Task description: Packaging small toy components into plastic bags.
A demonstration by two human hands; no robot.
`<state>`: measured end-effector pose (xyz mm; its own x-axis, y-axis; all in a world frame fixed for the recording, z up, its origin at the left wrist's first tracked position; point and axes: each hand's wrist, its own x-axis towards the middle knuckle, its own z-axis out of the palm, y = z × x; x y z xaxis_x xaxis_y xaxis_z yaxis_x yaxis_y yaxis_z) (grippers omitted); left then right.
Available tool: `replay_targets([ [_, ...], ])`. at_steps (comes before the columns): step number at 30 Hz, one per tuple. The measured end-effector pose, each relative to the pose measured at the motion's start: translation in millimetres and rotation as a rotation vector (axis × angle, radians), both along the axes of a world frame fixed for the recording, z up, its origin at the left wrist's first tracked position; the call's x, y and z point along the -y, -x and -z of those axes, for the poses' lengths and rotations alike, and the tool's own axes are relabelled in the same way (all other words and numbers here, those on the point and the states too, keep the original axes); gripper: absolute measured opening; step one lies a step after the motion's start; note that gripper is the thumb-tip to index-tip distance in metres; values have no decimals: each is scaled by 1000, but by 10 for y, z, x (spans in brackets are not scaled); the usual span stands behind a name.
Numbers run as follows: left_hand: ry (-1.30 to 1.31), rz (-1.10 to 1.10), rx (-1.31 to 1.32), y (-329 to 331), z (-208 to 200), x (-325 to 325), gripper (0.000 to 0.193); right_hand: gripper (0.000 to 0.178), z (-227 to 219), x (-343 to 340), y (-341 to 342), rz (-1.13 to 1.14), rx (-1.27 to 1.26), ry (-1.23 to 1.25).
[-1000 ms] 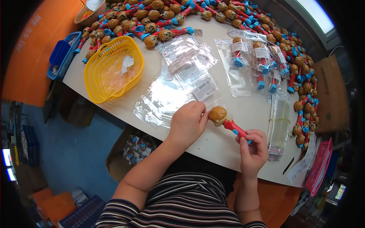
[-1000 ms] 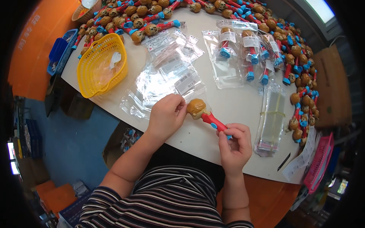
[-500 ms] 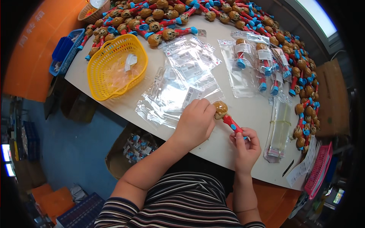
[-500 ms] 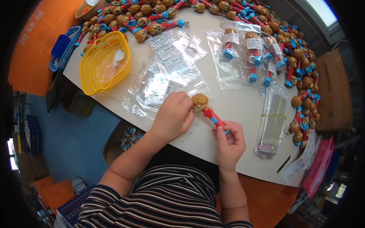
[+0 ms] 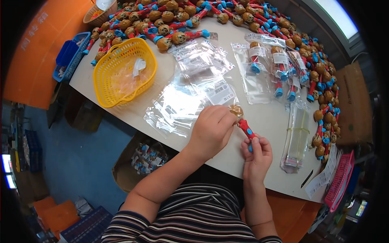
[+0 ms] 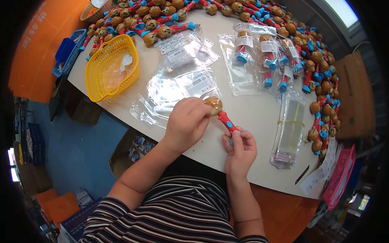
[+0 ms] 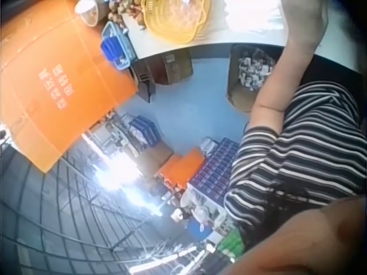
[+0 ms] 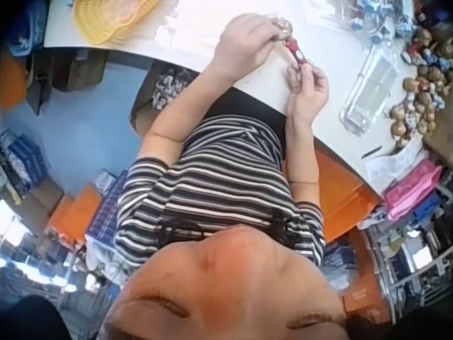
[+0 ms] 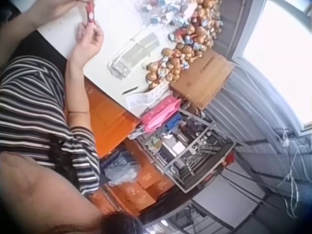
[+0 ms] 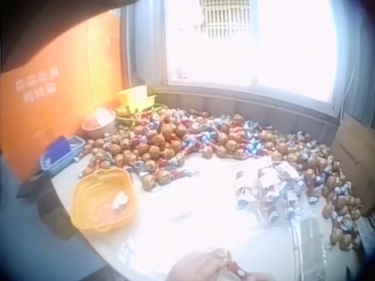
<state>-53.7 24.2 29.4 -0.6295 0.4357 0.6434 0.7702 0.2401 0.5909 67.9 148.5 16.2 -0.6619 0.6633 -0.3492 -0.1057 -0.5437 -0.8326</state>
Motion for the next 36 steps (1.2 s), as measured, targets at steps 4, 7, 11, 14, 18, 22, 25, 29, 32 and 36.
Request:
replay_targets([
  [4,-34,97,-13,-45,16,-80,24,10,64,267,-37,-165,-150,-433],
  [7,-69,153,-53,-63,-33,-99,24,13,111,236,-51,-143,-130,-951],
  [11,-82,64,-43,-99,62,-66,24,12,91,180,74,-3,-144,-578],
  [14,-101,60,58,-199,107,-38,24,17,138,142,13,-177,-98,-879],
  [18,-93,-2,99,-184,165,-30,24,31,36,102,8,-524,-1,-1202],
  [22,-76,-3,88,-218,162,60,24,30,77,-38,-57,-503,11,-1134],
  [25,-75,-15,72,-269,171,148,24,31,106,-22,-35,-495,-10,-1200],
  [29,-77,-79,58,-319,169,189,24,32,47,147,1,-464,21,-1166],
  [32,-71,-75,74,-363,172,214,24,34,178,215,-67,-437,80,-1228],
  [36,-61,-63,60,-395,185,249,25,37,129,240,-21,-424,140,-1211],
])
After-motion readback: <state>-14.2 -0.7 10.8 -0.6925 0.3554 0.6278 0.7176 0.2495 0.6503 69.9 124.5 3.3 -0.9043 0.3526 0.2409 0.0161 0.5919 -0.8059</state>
